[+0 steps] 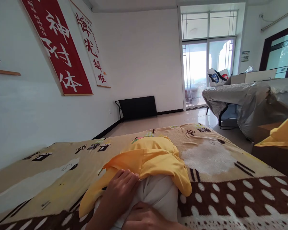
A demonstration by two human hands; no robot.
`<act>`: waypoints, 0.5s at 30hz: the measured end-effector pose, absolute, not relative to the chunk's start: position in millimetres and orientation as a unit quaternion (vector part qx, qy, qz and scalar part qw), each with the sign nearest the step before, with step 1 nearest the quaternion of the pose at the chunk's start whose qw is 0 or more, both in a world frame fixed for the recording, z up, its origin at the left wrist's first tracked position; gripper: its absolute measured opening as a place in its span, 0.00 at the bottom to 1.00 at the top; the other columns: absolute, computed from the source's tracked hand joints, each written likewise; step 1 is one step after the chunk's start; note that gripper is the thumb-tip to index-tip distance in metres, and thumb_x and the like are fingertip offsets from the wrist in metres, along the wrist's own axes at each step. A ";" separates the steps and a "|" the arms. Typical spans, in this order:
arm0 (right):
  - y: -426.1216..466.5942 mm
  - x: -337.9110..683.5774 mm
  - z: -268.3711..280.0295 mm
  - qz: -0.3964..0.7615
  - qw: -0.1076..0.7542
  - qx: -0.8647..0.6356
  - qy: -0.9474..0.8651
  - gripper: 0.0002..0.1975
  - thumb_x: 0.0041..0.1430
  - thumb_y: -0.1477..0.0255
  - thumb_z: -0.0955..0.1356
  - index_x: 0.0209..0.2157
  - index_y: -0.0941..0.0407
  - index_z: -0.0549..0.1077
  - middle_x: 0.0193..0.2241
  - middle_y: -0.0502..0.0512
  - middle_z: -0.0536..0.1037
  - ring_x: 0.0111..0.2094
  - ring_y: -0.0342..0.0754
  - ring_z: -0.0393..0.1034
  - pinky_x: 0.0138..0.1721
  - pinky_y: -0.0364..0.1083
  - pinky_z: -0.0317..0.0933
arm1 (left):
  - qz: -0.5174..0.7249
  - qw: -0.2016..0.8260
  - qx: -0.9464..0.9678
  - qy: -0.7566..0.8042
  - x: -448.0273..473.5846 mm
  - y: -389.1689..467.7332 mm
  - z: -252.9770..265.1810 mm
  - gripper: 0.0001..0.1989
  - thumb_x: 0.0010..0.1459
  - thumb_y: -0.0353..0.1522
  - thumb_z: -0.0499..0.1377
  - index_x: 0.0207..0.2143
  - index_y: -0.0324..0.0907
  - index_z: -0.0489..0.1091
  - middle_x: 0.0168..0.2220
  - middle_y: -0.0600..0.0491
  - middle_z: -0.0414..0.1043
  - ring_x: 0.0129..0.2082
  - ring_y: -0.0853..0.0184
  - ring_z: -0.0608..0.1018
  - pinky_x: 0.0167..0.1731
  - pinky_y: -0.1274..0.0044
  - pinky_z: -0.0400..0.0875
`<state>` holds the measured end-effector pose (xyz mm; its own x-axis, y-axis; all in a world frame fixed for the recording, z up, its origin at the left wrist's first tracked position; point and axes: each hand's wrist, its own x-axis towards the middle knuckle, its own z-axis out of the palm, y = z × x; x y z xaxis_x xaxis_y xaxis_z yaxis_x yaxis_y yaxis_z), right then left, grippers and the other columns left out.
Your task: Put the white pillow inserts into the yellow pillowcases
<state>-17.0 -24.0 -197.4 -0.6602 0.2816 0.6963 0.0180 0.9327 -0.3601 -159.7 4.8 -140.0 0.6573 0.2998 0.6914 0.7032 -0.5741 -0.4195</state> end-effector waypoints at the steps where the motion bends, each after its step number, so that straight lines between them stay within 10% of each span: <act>1: -24.9 -13.7 -193.2 0.172 0.422 -0.096 -0.885 0.18 0.65 0.62 0.54 0.30 0.56 0.67 0.26 0.53 0.74 0.32 0.43 0.68 0.43 0.41 0.61 | -0.294 0.345 -0.842 -0.291 -159.7 0.3 -136.8 0.11 0.58 0.21 0.47 0.26 0.40 0.61 0.21 0.55 0.63 0.23 0.65 0.64 0.30 0.73 0.56; 8: -26.5 14.8 -176.9 0.259 0.522 -0.268 -0.767 0.15 0.61 0.62 0.60 0.27 0.57 0.69 0.24 0.53 0.71 0.29 0.44 0.64 0.35 0.42 0.62 | -0.372 0.325 -0.823 -0.279 -155.1 -18.6 -134.1 0.09 0.62 0.27 0.47 0.34 0.40 0.65 0.33 0.48 0.69 0.35 0.64 0.70 0.36 0.73 0.62; 15: -17.1 -1.7 -183.3 0.434 0.481 -0.299 -0.701 0.17 0.60 0.60 0.61 0.34 0.58 0.75 0.31 0.54 0.76 0.37 0.47 0.69 0.44 0.45 0.63 | -0.482 0.128 -0.787 -0.364 -156.9 -7.8 -141.0 0.05 0.59 0.27 0.52 0.30 0.42 0.62 0.24 0.58 0.65 0.23 0.73 0.69 0.24 0.82 0.63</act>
<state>-1.7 -17.1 -183.3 -0.3584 0.8361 0.4153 0.0012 0.4453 -0.8954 -156.9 -7.8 -141.0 0.2708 0.4485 0.8518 0.6957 -0.7027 0.1489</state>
